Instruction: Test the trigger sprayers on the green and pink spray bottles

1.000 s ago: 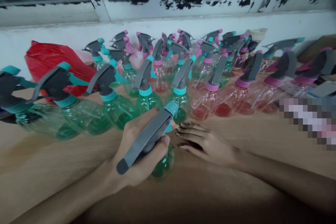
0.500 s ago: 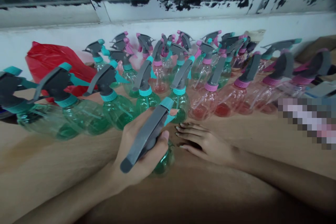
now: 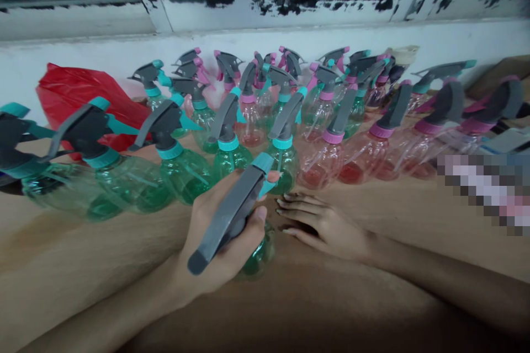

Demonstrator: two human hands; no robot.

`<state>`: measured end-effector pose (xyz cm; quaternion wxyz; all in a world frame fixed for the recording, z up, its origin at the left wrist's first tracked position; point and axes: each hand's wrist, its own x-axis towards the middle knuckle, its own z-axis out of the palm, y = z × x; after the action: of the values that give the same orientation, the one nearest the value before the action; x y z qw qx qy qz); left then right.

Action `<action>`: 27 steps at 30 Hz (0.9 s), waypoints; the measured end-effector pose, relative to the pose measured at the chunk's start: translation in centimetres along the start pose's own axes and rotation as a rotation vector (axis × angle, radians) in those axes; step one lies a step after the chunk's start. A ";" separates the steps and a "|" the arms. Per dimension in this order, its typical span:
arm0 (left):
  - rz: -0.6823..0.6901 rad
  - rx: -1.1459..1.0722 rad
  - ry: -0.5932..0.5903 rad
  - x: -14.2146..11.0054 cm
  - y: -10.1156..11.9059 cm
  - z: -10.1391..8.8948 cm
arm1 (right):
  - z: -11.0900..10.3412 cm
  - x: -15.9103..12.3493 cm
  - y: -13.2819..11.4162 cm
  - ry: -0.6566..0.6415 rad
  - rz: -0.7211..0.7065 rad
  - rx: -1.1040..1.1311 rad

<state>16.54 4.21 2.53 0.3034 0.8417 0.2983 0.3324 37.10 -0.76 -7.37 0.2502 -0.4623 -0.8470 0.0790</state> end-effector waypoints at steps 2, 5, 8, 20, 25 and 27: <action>-0.010 -0.002 -0.002 0.0 0.0 0.1 | 0.0 0.0 0.0 0.001 -0.001 0.005; -0.027 -0.002 -0.002 0.0 0.0 0.1 | 0.0 0.0 0.0 -0.003 -0.003 0.006; -0.030 0.020 -0.006 0.0 0.1 0.0 | 0.1 0.0 0.0 -0.005 0.001 -0.008; 0.012 0.021 -0.024 0.3 0.3 -0.3 | 0.2 -0.1 0.1 -0.006 -0.001 -0.007; 0.107 0.004 -0.054 0.7 0.2 -0.6 | 0.3 -0.1 0.1 -0.003 0.000 -0.017; 0.136 -0.021 -0.041 0.7 0.0 -0.6 | 0.3 -0.1 0.1 -0.011 0.006 -0.016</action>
<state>16.49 4.87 3.21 0.2949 0.8635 0.2308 0.3380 37.11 -0.75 -7.67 0.2418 -0.4663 -0.8476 0.0755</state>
